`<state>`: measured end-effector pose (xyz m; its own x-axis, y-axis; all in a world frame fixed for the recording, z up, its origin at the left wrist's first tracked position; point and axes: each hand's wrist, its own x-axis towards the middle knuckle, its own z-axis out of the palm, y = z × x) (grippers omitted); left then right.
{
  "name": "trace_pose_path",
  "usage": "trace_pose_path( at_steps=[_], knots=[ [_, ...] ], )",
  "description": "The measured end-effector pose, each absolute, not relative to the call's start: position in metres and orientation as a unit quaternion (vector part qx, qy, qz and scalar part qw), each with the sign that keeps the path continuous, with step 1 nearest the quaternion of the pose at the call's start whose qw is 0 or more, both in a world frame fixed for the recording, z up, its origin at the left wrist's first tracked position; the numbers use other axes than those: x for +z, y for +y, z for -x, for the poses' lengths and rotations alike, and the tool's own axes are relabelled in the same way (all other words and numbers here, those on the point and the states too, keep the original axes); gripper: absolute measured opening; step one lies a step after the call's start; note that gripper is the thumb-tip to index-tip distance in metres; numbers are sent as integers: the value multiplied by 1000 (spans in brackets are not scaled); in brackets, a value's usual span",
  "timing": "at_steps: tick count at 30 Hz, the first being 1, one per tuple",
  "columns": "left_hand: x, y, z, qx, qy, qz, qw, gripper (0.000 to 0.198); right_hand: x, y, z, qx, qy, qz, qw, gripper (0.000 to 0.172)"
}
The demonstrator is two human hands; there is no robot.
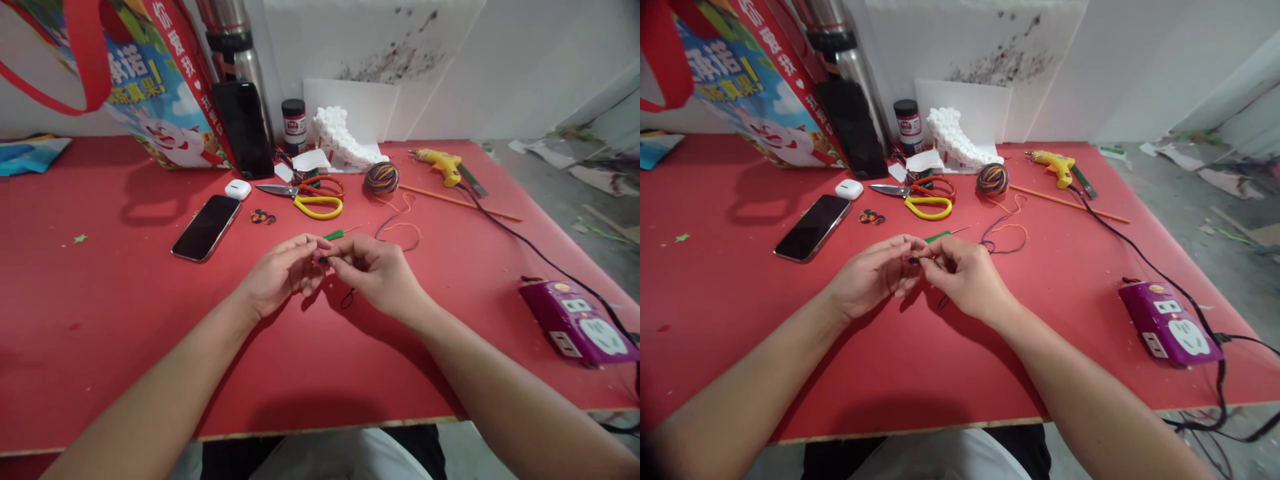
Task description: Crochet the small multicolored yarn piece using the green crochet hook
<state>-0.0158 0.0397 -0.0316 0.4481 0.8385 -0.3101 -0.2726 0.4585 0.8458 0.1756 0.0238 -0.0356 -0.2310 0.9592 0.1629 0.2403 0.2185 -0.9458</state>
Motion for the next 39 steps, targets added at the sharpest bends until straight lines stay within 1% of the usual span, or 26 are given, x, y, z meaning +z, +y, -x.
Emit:
trace_pose_path(
  at_steps=[2, 4, 9, 21, 26, 32, 39],
  knots=[
    [-32, 41, 18, 388, 385, -397, 737, 32, -33, 27, -176, 492, -600, 466, 425, 15],
    [-32, 42, 21, 404, 390, -419, 714, 30, -30, 29, -176, 542, -557, 469, 418, 18],
    [-32, 39, 21, 411, 396, -454, 684, 22, -25, 31, -177, 597, -511, 470, 403, 24],
    [-28, 39, 16, 385, 372, -419, 733, 29, -24, 30, -180, 587, -494, 462, 445, 30],
    [-30, 38, 14, 373, 388, -426, 727, 34, -24, 29, -179, 589, -494, 462, 442, 34],
    [-31, 36, 13, 355, 393, -446, 722, 27, -25, 29, -178, 587, -495, 459, 448, 37],
    [-29, 37, 12, 376, 416, -459, 689, 20, -16, 34, -187, 583, -441, 486, 479, 43]
  ],
)
